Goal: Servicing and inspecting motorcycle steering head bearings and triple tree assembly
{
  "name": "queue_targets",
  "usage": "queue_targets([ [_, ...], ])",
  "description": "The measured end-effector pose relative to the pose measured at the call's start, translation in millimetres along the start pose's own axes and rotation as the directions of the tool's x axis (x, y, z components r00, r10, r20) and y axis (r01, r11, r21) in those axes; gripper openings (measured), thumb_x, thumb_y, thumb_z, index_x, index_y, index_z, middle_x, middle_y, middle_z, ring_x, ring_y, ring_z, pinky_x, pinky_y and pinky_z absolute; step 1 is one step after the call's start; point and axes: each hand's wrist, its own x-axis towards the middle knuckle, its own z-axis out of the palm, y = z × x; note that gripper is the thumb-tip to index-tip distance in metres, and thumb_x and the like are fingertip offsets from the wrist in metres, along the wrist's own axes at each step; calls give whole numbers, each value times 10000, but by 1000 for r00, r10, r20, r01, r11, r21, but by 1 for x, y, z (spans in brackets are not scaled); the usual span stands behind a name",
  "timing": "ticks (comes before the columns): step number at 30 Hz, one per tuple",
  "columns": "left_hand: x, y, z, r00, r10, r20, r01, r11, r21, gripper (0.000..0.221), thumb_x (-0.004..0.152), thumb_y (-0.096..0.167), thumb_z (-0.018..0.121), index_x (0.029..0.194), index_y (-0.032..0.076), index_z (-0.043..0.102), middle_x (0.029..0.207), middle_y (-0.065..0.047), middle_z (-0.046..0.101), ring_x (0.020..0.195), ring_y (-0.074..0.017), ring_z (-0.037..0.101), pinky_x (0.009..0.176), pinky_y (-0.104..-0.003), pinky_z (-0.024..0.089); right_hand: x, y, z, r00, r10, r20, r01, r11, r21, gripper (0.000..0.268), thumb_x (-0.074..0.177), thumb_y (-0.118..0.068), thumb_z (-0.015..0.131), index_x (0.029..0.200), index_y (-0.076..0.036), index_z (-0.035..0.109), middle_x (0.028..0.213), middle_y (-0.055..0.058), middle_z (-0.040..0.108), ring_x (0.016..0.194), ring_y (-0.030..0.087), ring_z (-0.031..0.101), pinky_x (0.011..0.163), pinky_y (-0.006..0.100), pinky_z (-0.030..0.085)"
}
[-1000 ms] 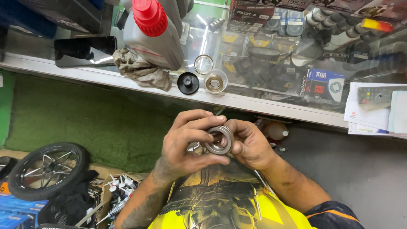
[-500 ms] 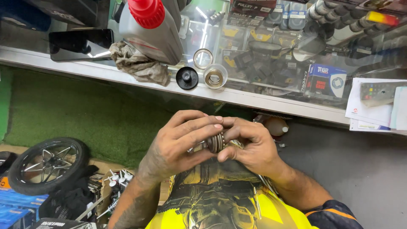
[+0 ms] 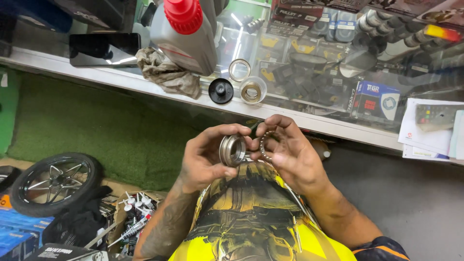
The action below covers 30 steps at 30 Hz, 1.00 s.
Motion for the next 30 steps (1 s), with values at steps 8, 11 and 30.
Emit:
queue_targets([
  [8, -7, -12, 3, 999, -44, 5, 44, 992, -118, 897, 822, -6, 959, 1553, -104, 448, 1410, -384, 656, 1296, -425, 701, 1044, -553, 634, 3, -11, -3, 960, -240, 143, 278, 760, -588, 586, 843, -135, 900, 1318, 124, 674, 1079, 170, 536, 726, 162, 562, 589, 287, 574],
  [11, -1, 7, 7, 999, -18, 28, 15, 995, 102, 927, 810, -7, 967, 1568, -90, 439, 1406, -357, 680, 1265, -405, 720, 1032, -559, 635, 11, -21, 0, 868, -342, 361, 483, 411, -773, 659, 795, -202, 997, 1358, 39, 754, 1262, 211, 604, 806, 201, 661, 653, 291, 597],
  [30, -10, 27, 5, 993, -20, 117, -53, 805, 591, 946, 813, 135, 992, 1577, -103, 487, 1312, -304, 774, 1148, -426, 809, 951, -537, 657, 27, -5, -3, 667, -436, 604, 712, 136, -688, 254, 924, -177, 881, 1127, -27, 854, 1147, 184, 845, 671, 280, 694, 610, 365, 601],
])
